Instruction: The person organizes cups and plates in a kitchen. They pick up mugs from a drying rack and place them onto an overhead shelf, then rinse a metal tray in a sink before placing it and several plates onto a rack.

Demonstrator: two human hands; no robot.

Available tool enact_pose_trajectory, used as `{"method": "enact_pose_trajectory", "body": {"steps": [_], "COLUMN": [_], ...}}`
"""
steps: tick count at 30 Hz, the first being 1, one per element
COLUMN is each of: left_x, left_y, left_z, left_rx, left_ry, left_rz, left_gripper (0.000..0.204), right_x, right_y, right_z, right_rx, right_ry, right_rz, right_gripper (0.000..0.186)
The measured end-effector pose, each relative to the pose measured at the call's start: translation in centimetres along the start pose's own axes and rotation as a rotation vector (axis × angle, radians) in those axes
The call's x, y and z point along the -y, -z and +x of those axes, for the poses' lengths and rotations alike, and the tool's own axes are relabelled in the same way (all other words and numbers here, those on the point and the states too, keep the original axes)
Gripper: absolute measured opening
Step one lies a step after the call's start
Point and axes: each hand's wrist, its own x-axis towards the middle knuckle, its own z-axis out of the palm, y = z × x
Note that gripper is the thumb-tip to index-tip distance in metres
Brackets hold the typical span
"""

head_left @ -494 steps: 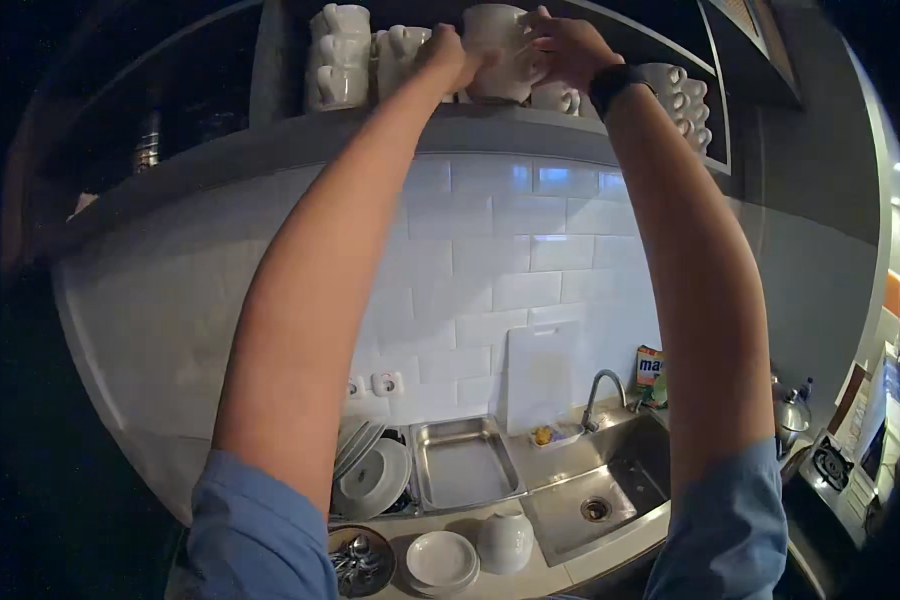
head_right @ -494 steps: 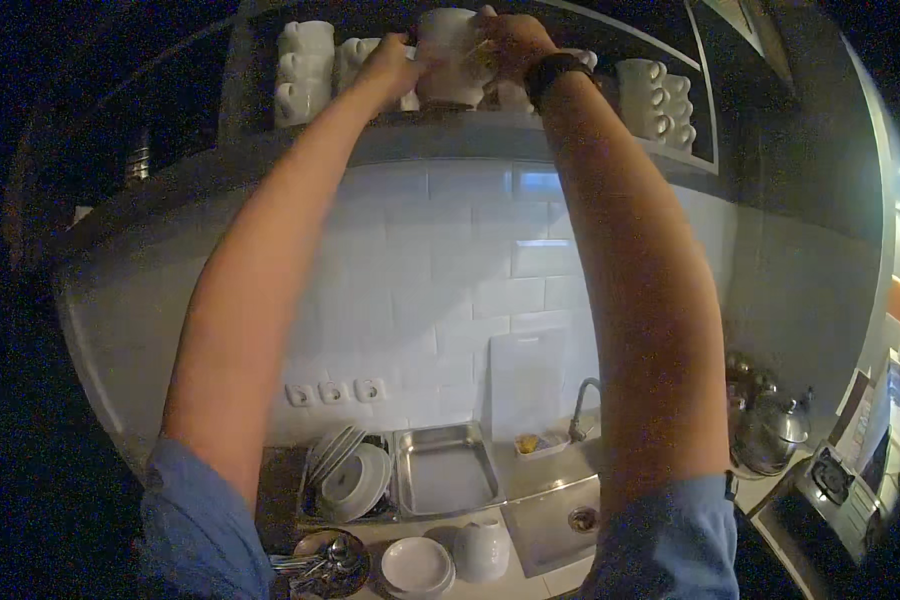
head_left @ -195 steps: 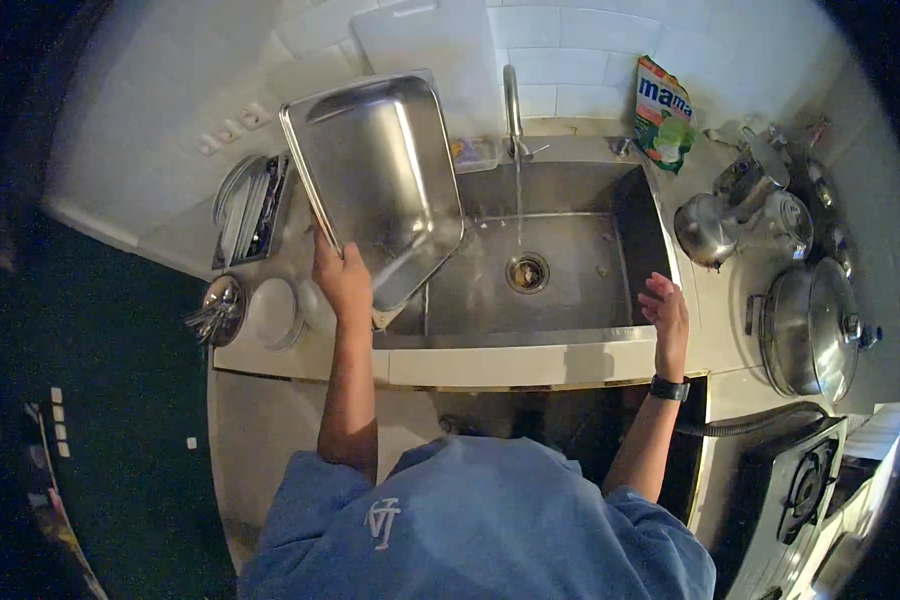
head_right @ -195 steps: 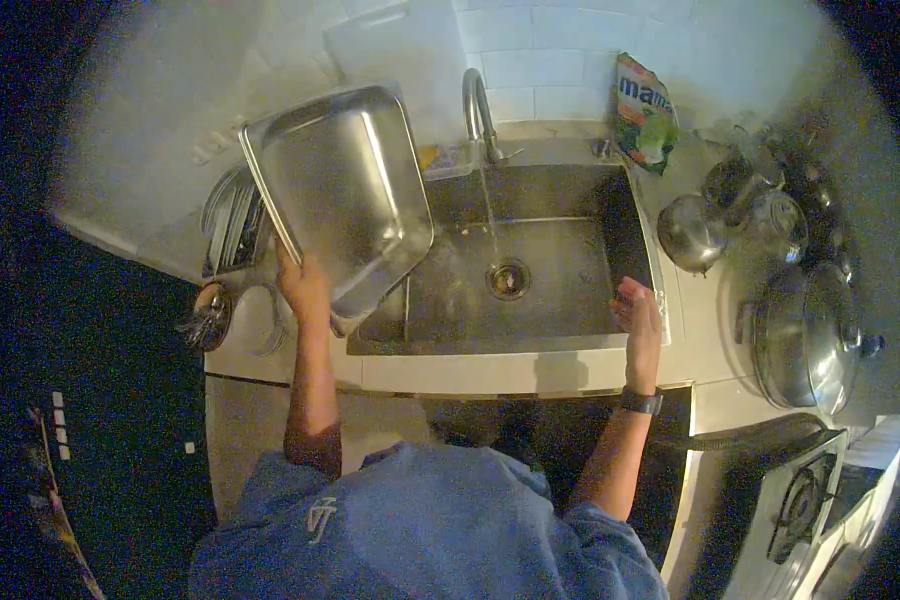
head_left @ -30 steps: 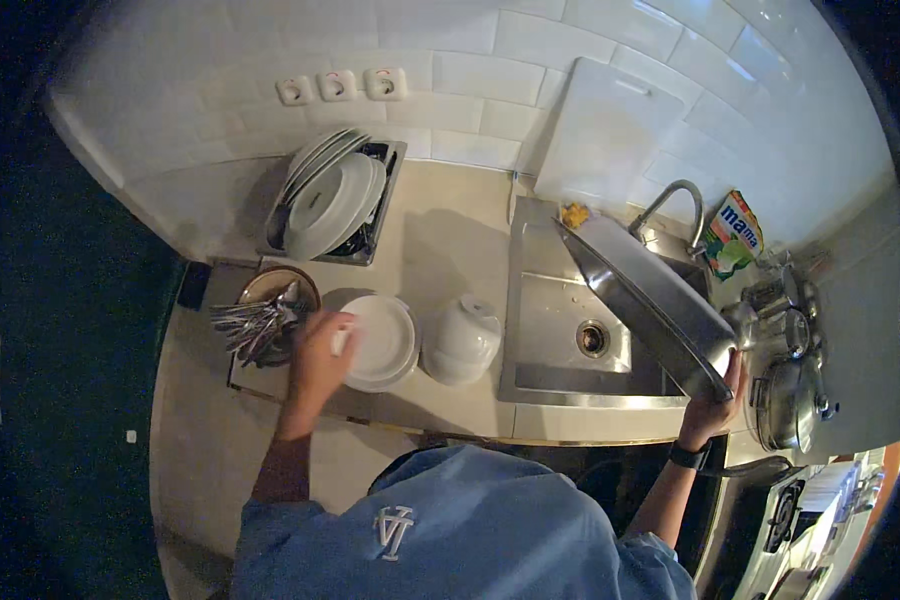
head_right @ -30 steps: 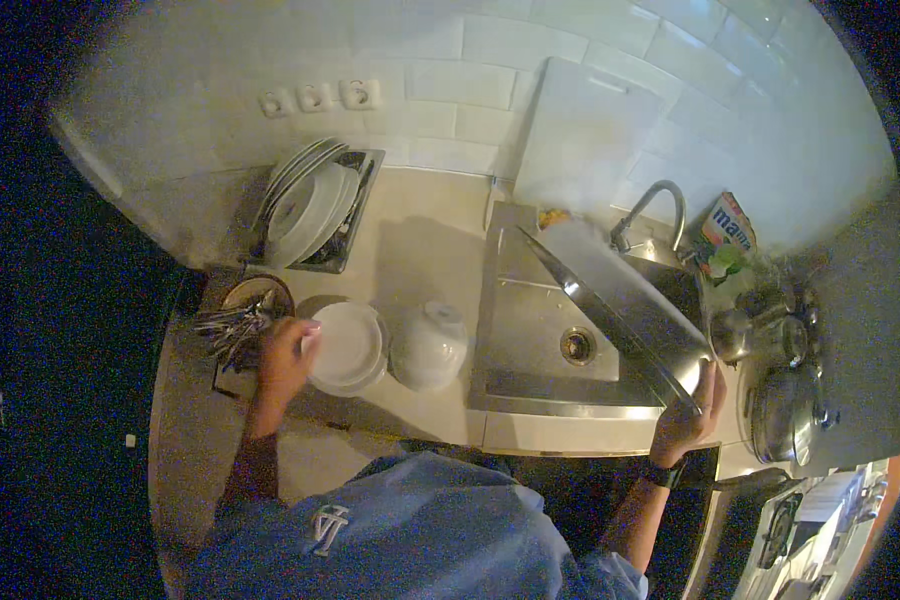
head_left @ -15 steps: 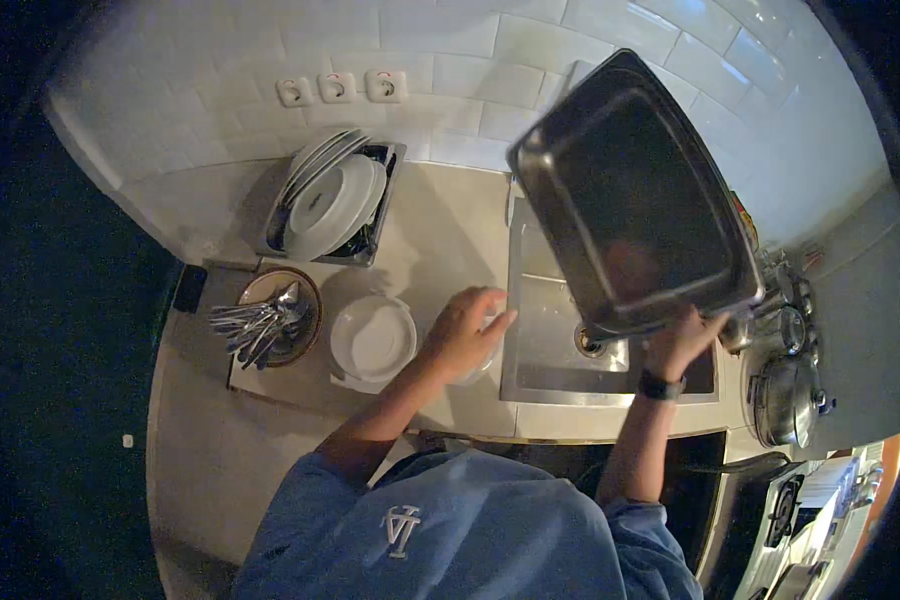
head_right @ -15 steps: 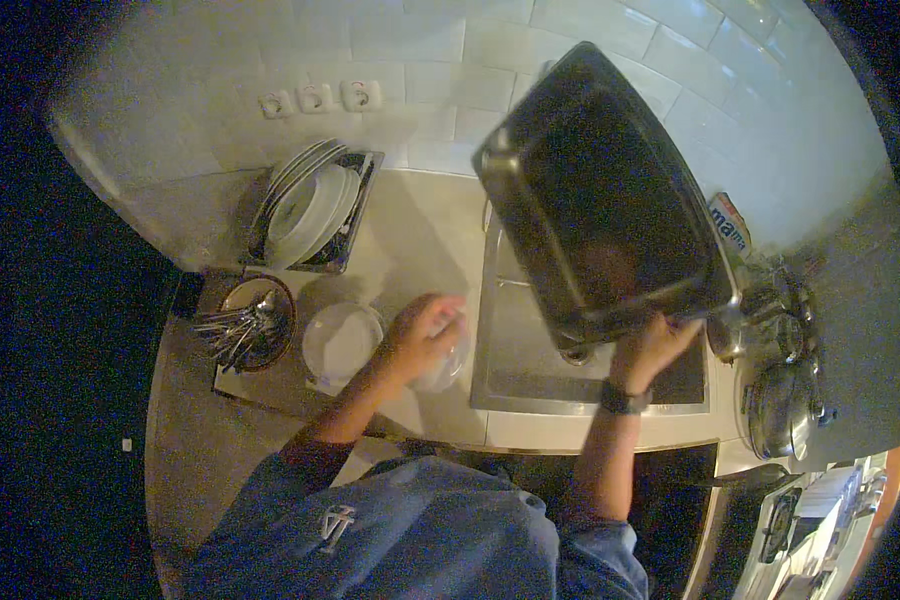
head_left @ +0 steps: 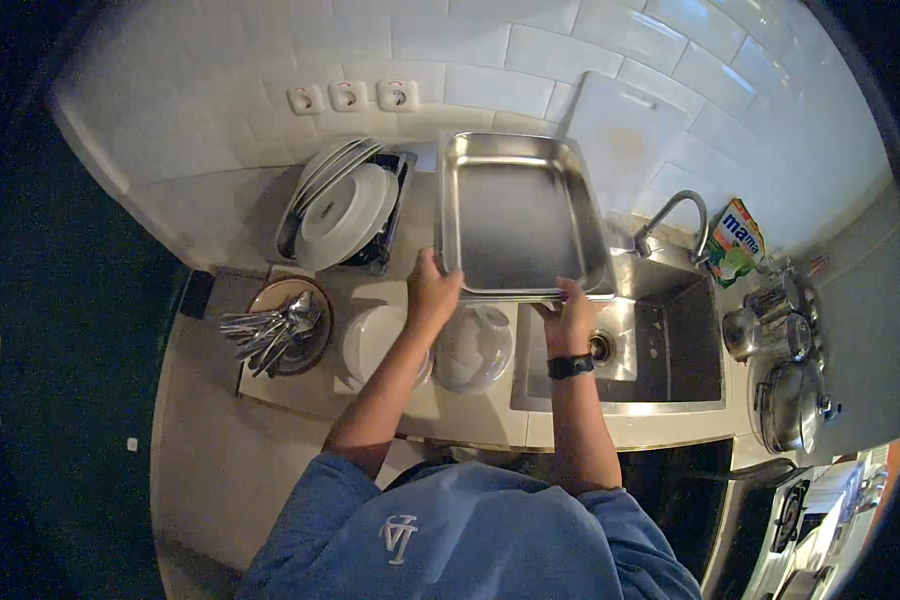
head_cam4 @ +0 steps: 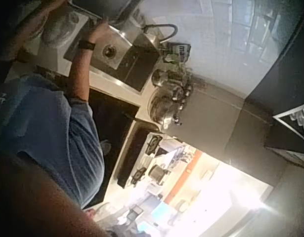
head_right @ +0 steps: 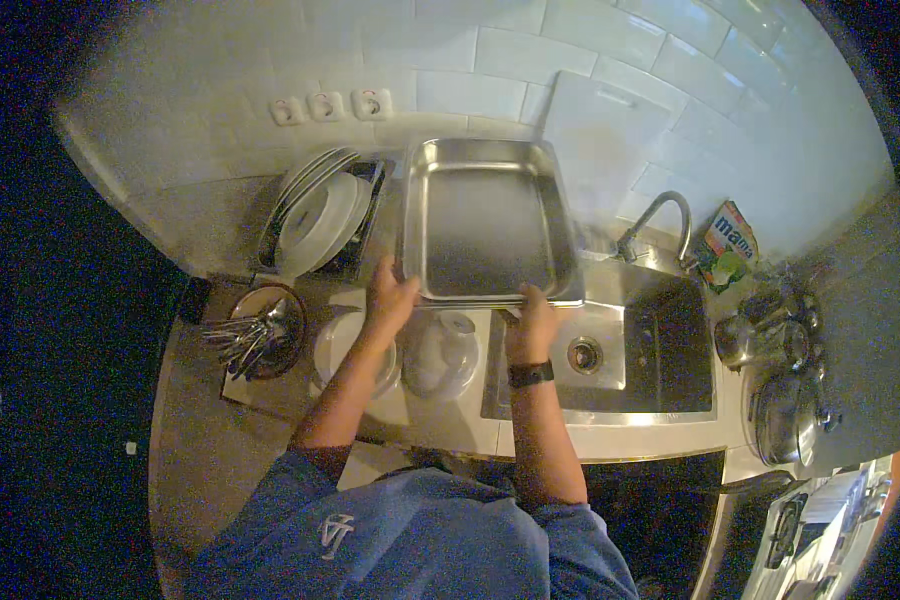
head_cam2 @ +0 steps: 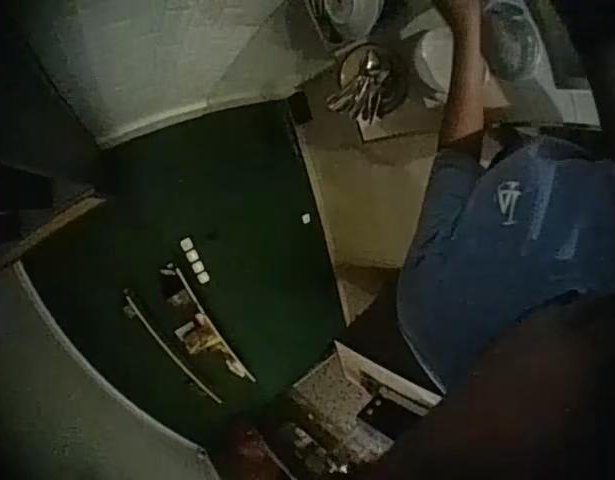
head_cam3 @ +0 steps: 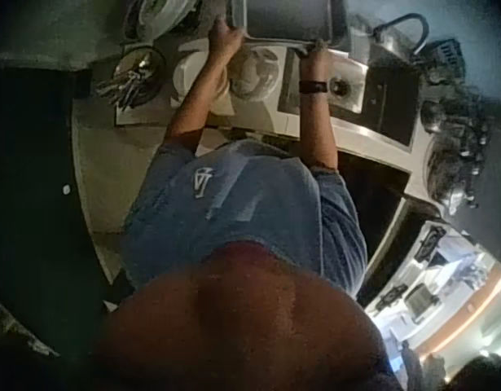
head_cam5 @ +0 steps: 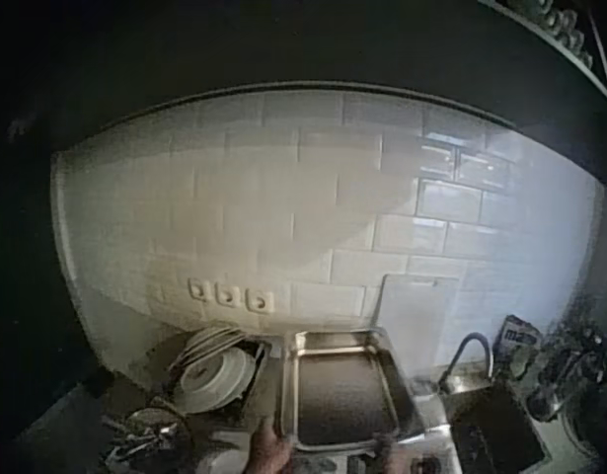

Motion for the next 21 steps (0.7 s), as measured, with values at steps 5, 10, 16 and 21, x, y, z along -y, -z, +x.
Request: {"method": "enact_pose_trajectory", "body": {"steps": [5, 10, 16, 21], "left_x": [4.1, 3.0, 6.1, 5.7], "left_y": [2.1, 1.0, 1.8, 1.6], "left_z": [2.2, 2.7, 4.0, 3.8], "left_rx": [-0.148, -0.193, -0.115, -0.09], "left_ry": [-0.126, -0.15, 0.037, -0.02], "left_rz": [0.104, 0.196, 0.197, 0.196], "left_gripper": [0.047, 0.043, 0.044, 0.043], "right_x": [2.0, -1.2, -3.1, -5.2], "right_y": [0.9, 4.5, 3.3, 4.0], "right_z": [1.2, 6.4, 7.2, 7.7], "right_rx": [-0.153, 0.151, 0.278, 0.234], "right_ry": [-0.173, -0.063, -0.128, -0.131], "right_rz": [0.155, -0.242, -0.394, -0.409], "right_gripper": [0.027, 0.048, 0.048, 0.044]}}
